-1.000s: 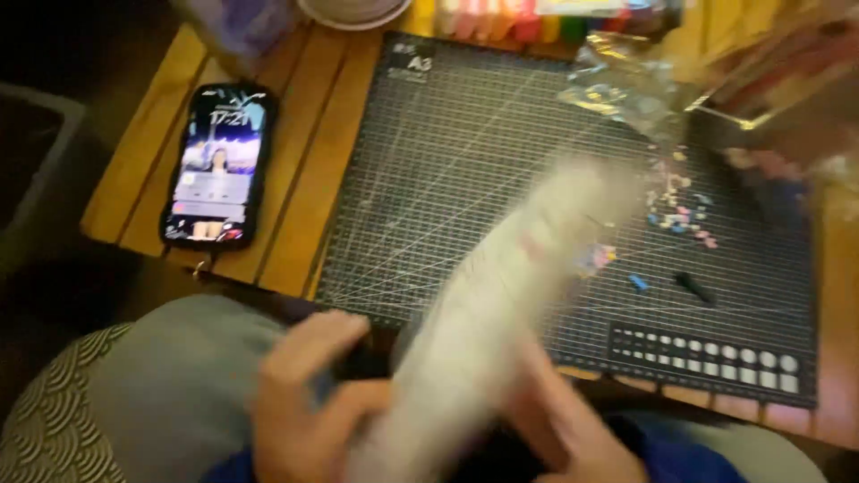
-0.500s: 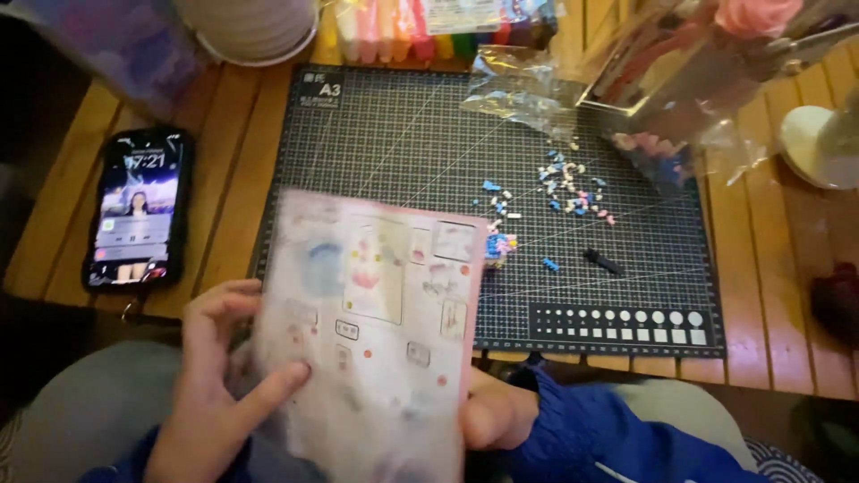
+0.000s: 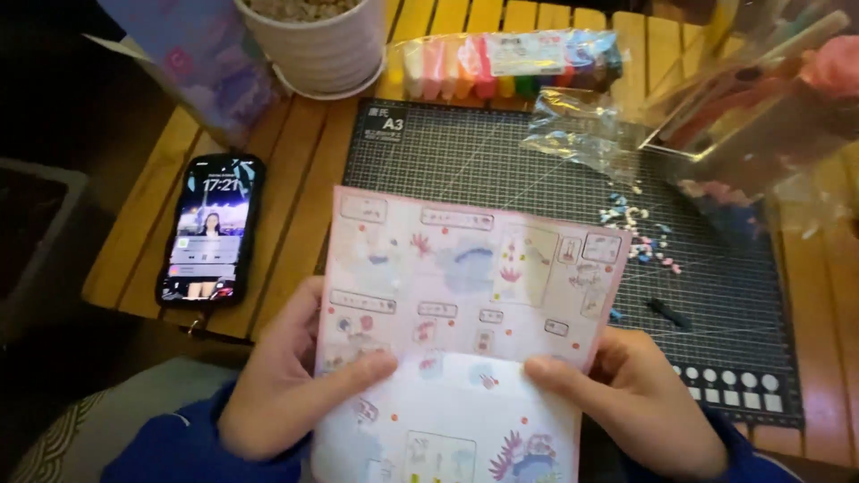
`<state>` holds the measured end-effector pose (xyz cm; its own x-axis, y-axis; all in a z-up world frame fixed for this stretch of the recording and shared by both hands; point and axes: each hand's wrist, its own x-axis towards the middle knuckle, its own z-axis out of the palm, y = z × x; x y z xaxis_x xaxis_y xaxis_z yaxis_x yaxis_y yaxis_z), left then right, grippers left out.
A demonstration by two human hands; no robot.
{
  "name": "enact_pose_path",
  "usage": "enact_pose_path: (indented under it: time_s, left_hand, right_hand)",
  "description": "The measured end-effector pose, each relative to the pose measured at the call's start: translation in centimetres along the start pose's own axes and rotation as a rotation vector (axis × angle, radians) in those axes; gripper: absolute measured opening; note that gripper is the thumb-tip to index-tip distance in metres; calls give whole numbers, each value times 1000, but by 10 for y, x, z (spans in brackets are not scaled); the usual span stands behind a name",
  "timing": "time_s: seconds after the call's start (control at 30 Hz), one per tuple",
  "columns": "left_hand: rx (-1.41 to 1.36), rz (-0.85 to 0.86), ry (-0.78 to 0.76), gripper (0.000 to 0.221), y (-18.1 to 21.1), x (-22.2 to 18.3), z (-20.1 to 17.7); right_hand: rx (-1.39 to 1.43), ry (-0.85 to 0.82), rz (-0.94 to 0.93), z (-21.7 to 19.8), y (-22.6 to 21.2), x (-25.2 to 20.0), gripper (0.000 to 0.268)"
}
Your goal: Assembling a miniature building block model of a shop by following printed instructions and adding upper layers.
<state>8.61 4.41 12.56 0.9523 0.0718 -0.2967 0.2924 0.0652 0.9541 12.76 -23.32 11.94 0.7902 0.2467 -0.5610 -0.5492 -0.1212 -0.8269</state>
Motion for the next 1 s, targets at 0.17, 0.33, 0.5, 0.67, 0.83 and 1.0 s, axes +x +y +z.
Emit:
enact_pose_path:
  time_s: [0.17,0.33,0.5,0.67,0.83,1.0]
  left_hand:
    - [126,118,20,40,-19,5,-32]
    - [234,-322,340,59,1,13,-30]
    - [254,-265,272,61,-20,28,-32]
    - [329,-258,232,79,-12,47,-25]
    - [557,-512,76,88,28,50,-14]
    - [1202,-236,96,100,40,42,-37]
  right_hand:
    - [-407,197,-222,-29,-1,-3,31]
    - [-1095,459,-615,-60,6,5,23]
    - [-1342,474,-514,-59,18,21,33]
    - [-1297,417,-517,-59,19,28,34]
    - [-1215,352,-498,-63,19,33,27]
    - [-1169,375,-413,-69,16,34,27]
